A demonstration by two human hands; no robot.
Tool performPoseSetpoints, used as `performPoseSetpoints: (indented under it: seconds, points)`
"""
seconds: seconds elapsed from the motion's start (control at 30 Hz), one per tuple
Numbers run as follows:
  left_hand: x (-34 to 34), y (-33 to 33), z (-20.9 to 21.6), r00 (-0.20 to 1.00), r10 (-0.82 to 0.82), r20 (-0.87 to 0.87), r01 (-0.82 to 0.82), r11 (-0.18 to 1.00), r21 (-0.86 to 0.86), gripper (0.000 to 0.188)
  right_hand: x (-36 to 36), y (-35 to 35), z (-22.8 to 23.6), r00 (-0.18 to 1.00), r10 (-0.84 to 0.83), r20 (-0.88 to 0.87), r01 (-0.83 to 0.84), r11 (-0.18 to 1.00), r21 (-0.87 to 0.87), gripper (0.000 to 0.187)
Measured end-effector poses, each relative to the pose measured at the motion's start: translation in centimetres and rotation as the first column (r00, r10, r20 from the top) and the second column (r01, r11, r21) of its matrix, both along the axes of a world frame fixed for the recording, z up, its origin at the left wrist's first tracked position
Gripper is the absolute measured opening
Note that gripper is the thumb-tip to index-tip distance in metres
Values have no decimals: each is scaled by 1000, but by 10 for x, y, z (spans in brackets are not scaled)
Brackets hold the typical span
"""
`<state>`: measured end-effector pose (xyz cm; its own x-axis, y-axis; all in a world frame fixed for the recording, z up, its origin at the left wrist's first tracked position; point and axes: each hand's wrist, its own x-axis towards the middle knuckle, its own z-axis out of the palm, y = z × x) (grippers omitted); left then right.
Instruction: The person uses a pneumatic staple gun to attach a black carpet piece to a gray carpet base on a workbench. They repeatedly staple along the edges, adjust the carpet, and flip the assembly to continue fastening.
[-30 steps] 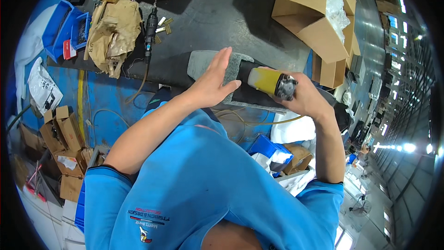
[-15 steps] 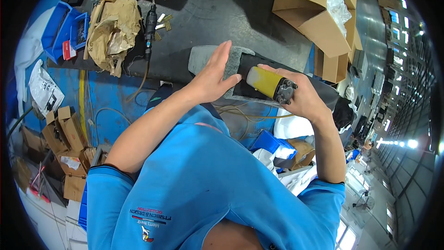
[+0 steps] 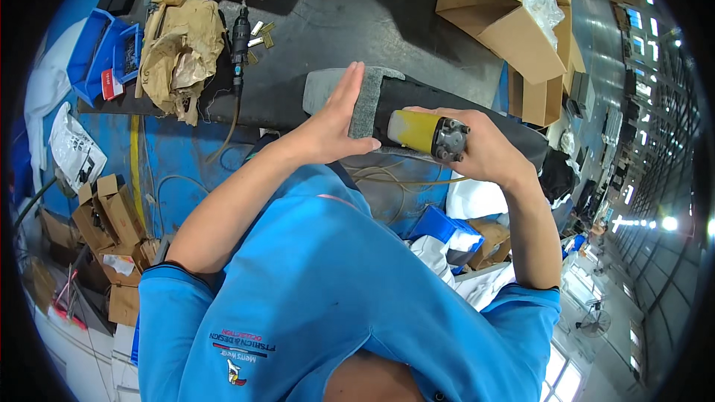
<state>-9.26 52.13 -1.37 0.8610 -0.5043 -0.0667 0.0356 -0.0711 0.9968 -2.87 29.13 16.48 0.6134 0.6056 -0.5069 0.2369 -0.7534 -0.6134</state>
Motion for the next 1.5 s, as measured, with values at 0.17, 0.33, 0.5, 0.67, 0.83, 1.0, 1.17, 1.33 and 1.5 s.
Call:
performPoseSetpoints:
  seconds: [0.17, 0.33, 0.5, 0.67, 0.83, 1.0, 1.17, 1.33, 1.5]
  points:
    - [0, 4, -5, 998, 9, -68, -14, 997, -71, 103, -4, 4, 3, 999, 4, 45, -3, 1000, -26, 64]
    - [2, -2, -7, 997, 75, -36, -76, 997, -25, 79, -22, -5, 5, 999, 26, 36, -26, 1000, 7, 67]
    - [2, -3, -6, 995, 93, -31, -94, 996, -3, 77, -34, -4, 5, 995, 32, 96, -31, 999, -15, 72]
    - [2, -2, -7, 995, 100, -6, -100, 995, 4, 76, -39, -1, 6, 996, 8, 92, -5, 999, -36, 74]
    - [3, -1, -4, 995, 96, 0, -96, 995, 10, 76, -40, 5, 9, 996, 17, 90, -9, 997, -82, 74]
    - [1, -3, -9, 995, 98, 7, -98, 995, 14, 76, -40, 12, 10, 996, 19, 84, -8, 992, -129, 73]
    - [0, 0, -10, 990, 137, 41, -139, 989, 45, 74, -53, 11, 10, 974, -114, 198, 118, 993, -5, 58]
    - [-7, 21, 28, 934, 98, 344, -237, 889, 391, 74, -81, -19, 25, 622, -783, 10, 778, 617, -118, 34]
    - [-6, -10, 67, 845, -430, 319, 14, 613, 790, 92, -110, -45, -4, 453, -841, -295, 884, 381, 270, 35]
